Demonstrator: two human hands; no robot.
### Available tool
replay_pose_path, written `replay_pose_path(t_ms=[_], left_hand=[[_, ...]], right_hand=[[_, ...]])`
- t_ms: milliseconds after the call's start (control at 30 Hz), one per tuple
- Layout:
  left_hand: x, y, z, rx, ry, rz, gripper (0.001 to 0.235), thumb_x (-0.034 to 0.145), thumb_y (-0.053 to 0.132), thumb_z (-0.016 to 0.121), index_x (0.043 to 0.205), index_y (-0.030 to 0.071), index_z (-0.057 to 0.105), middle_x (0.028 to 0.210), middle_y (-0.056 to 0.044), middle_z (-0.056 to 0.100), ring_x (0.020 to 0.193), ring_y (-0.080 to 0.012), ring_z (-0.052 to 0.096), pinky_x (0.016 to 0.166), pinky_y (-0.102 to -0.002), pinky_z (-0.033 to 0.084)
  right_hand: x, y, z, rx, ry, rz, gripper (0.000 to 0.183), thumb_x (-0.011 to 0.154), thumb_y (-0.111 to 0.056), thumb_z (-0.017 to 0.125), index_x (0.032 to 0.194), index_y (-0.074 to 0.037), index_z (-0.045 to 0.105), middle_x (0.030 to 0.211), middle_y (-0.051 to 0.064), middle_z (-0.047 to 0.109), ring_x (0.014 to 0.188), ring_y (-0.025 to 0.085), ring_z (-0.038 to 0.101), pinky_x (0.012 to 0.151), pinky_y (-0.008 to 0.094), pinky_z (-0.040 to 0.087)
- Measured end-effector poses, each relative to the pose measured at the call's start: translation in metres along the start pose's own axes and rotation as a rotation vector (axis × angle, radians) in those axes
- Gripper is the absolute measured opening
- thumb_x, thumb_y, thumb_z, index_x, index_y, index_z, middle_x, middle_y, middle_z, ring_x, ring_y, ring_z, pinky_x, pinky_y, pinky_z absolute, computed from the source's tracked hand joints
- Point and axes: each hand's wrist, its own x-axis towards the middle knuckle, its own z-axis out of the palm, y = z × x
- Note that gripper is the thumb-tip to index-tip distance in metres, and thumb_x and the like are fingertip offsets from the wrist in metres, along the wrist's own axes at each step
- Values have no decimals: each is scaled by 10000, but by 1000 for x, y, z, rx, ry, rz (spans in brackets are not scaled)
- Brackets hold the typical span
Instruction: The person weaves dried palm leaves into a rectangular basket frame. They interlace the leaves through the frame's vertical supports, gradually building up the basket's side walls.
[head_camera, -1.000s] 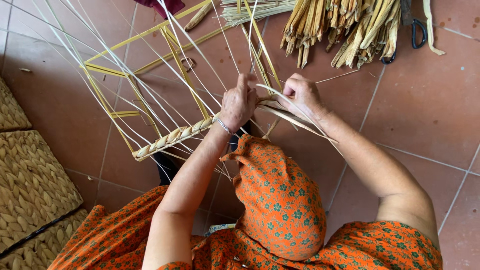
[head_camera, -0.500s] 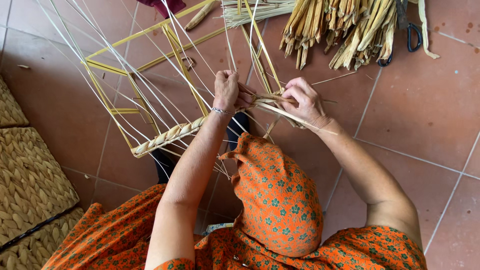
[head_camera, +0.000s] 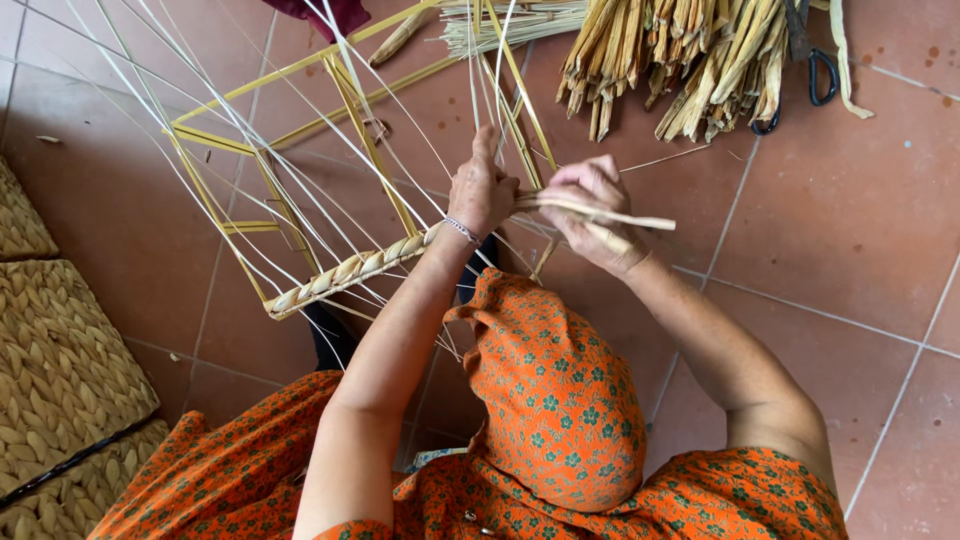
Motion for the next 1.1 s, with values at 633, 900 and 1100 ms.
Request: replay_pose_path(t_ms=[633, 900, 1100], left_hand=[[-27, 24, 7, 72, 3, 202, 95, 985, 81, 625, 1008, 31, 549, 922, -181, 682, 788, -359, 719, 673, -465, 588], [-30, 18, -12, -342, 79, -40, 194, 946, 100, 644, 1031, 46, 479, 810, -141, 756, 714, -303, 764, 601, -419, 607], [-22, 23, -5, -253, 137, 91, 190, 852, 140, 774, 990, 56, 671, 854, -112, 774, 768, -236, 792, 673, -365, 636]], right_hand=[[35, 26, -16, 682, -374, 407, 579, 878, -37, 717, 1424, -34, 524, 1248, 93, 674, 1038, 136, 669, 944, 281, 574], [36, 22, 19, 667, -178, 684, 231, 974, -57, 681, 1203, -24, 697, 1072, 77, 756, 957, 115, 709, 842, 255, 592], [16, 2, 3, 415, -103, 370, 65, 988, -31, 735, 1047, -52, 750, 1088, 60, 683, 845, 98, 630, 734, 249, 525]])
